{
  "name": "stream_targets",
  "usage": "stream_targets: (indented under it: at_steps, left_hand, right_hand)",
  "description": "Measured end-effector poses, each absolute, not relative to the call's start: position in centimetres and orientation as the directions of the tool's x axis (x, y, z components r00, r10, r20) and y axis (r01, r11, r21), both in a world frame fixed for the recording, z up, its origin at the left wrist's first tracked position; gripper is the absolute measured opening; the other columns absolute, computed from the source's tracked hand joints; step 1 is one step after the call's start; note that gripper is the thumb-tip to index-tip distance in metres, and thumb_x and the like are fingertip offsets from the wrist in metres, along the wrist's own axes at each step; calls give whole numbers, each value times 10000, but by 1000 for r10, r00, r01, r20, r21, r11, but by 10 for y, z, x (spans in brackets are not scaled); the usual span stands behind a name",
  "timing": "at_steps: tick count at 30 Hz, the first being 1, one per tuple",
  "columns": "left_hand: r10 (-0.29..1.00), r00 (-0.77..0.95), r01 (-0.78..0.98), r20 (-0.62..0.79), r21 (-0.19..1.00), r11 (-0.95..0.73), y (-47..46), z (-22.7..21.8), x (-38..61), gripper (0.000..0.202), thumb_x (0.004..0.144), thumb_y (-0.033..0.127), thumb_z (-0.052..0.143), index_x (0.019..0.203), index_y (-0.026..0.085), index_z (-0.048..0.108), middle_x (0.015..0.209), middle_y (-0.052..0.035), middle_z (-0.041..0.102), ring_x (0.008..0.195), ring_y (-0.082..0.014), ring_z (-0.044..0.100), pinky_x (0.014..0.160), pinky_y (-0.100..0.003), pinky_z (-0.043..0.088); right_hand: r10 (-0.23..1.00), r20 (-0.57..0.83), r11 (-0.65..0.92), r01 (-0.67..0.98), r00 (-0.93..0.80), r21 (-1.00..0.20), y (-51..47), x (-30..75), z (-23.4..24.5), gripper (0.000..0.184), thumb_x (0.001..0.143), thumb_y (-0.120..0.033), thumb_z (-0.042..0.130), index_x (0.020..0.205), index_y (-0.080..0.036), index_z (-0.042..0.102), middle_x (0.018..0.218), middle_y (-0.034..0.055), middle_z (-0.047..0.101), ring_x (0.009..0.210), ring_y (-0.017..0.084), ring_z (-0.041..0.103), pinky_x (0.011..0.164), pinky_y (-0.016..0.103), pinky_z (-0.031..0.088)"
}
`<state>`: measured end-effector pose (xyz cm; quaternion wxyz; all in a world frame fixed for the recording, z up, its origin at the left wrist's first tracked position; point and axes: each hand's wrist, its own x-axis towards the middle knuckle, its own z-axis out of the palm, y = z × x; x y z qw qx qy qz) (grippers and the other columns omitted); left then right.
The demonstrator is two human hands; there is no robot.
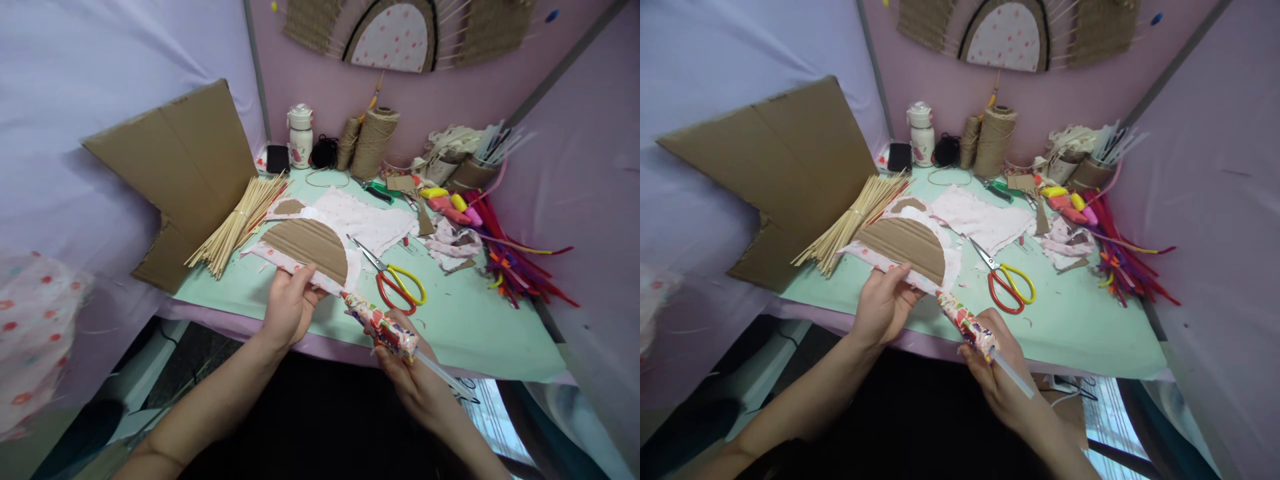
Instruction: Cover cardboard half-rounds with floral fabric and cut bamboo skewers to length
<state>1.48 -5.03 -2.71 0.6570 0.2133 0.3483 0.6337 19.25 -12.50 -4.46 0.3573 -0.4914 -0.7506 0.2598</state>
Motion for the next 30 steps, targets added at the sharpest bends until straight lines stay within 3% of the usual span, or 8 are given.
stream_targets:
  at_steps: [15, 22, 30]
  left_hand:
    - [978, -29, -667, -204, 733, 133, -52, -27, 14, 388, 720, 181, 690, 1075, 230, 540, 1007, -1, 687, 902, -171, 660, 791, -340, 541]
    - [950, 66, -740, -305, 624, 252, -44, -33, 7, 268, 774, 113, 615, 1034, 174, 594, 906, -19, 700, 813, -144, 663, 719, -284, 558]
    - [907, 173, -772, -384, 519, 366, -39, -38, 7, 357, 805, 82, 552, 1154, 153, 581, 918, -46, 715, 821, -145, 677, 748, -267, 569]
  right_hand:
    - [957, 209, 287, 561, -200, -776, -125, 192, -44, 204, 938, -366, 420, 849, -232, 545, 873, 43, 559, 782, 190, 550, 696, 298, 472]
    - [977, 107, 192, 541, -185, -819, -133, 199, -55, 247, 945, -395, 409, 901, -217, 575, 742, 21, 560, 698, 178, 547, 623, 288, 462]
    - [980, 83, 166, 514, -181, -841, -135, 198, -57, 250, 941, -399, 416, 878, -208, 566, 731, 10, 541, 679, 167, 535, 578, 276, 443]
